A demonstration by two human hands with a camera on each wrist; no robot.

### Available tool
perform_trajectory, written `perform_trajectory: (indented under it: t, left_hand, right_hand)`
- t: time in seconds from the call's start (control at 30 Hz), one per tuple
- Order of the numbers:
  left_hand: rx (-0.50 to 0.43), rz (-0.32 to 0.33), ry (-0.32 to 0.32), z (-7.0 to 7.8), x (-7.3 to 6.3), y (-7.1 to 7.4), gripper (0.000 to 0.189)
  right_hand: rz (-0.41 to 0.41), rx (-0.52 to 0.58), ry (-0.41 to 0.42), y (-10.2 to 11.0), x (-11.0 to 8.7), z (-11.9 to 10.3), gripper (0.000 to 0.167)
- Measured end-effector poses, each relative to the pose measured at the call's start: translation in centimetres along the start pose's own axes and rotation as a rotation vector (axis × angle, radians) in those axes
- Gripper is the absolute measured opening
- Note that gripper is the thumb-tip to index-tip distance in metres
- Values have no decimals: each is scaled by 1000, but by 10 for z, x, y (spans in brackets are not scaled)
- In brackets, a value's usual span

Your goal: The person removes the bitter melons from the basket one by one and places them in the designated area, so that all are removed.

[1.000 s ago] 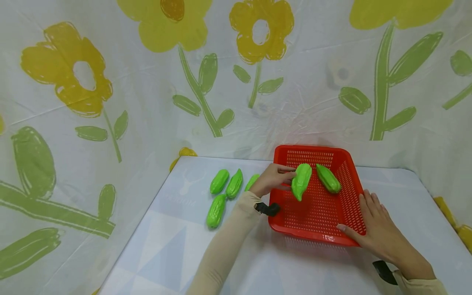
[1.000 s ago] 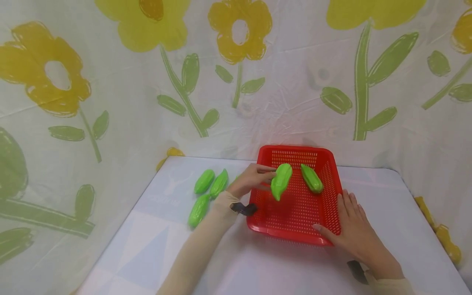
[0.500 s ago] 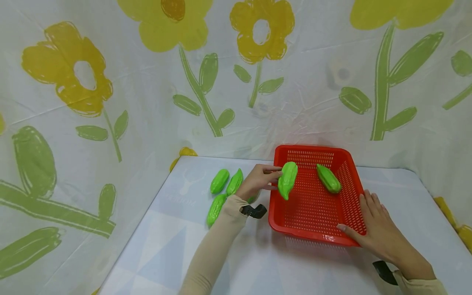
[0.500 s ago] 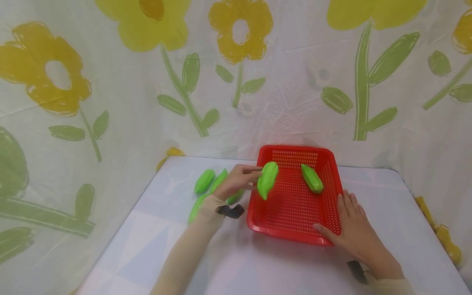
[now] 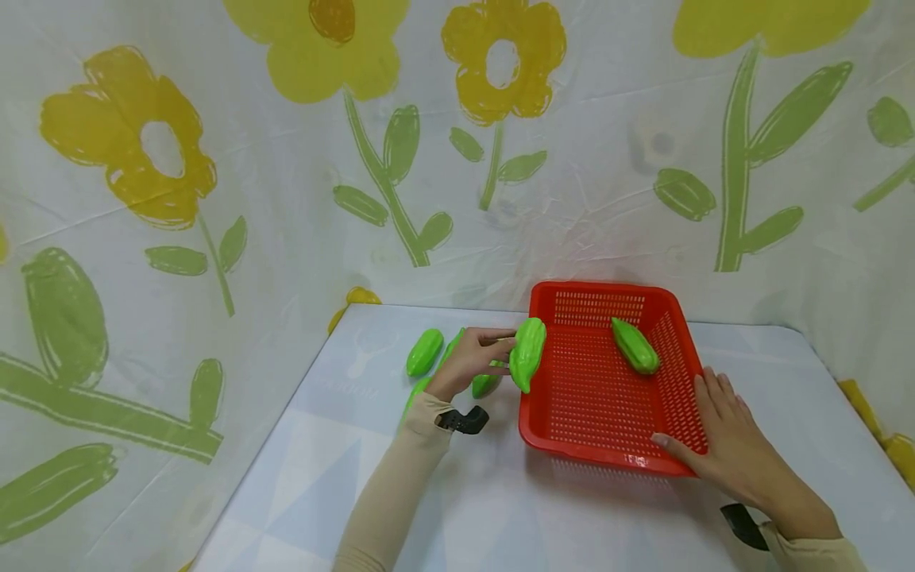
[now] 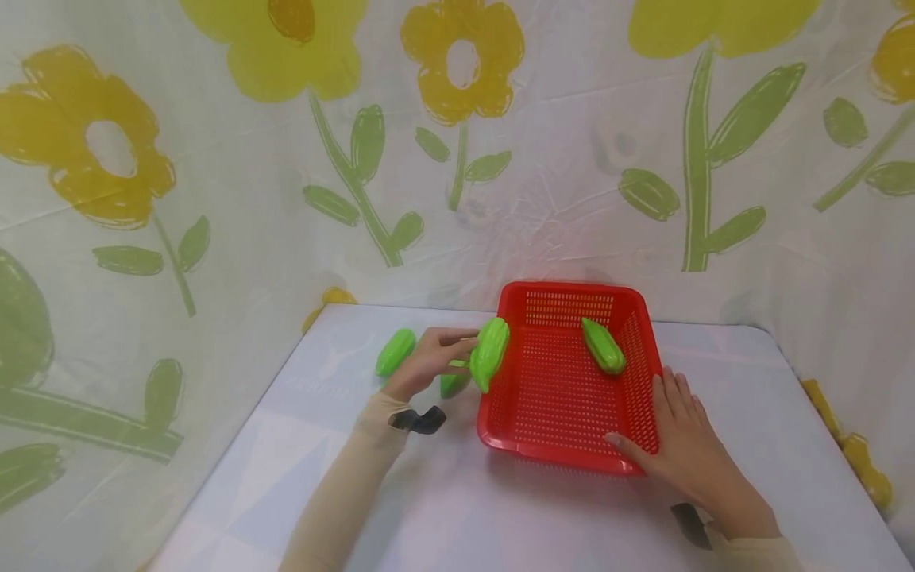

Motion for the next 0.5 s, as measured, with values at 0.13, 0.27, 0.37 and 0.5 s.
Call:
perform_trajectory:
  t: [0.13,0.27,0.37,0.5]
  left_hand:
    - [2,27,17,-5,-5,10,40]
    - [5,55,32,-8,-11,18,40]
    - [13,73,36,-9,-16,24,41]
    - [17,93,41,-8,-22,30,41]
  right_hand:
    - [5,0,2,0,0,0,127]
    - [3,3,3,-1,0,1,127]
    - [-4,8,0,-1,0,1,127]
    - [-4,8,-1,-1,0,1,127]
Point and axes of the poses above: each hand's wrist, its own x-axis towards the middle knuckle, its own y-axis out of the back of the hand, z = x × y, the point moved 3 cm from there along x, towards the middle knuckle, and after that the axes turned 8 degrees about -x, right-handed, at the moved point
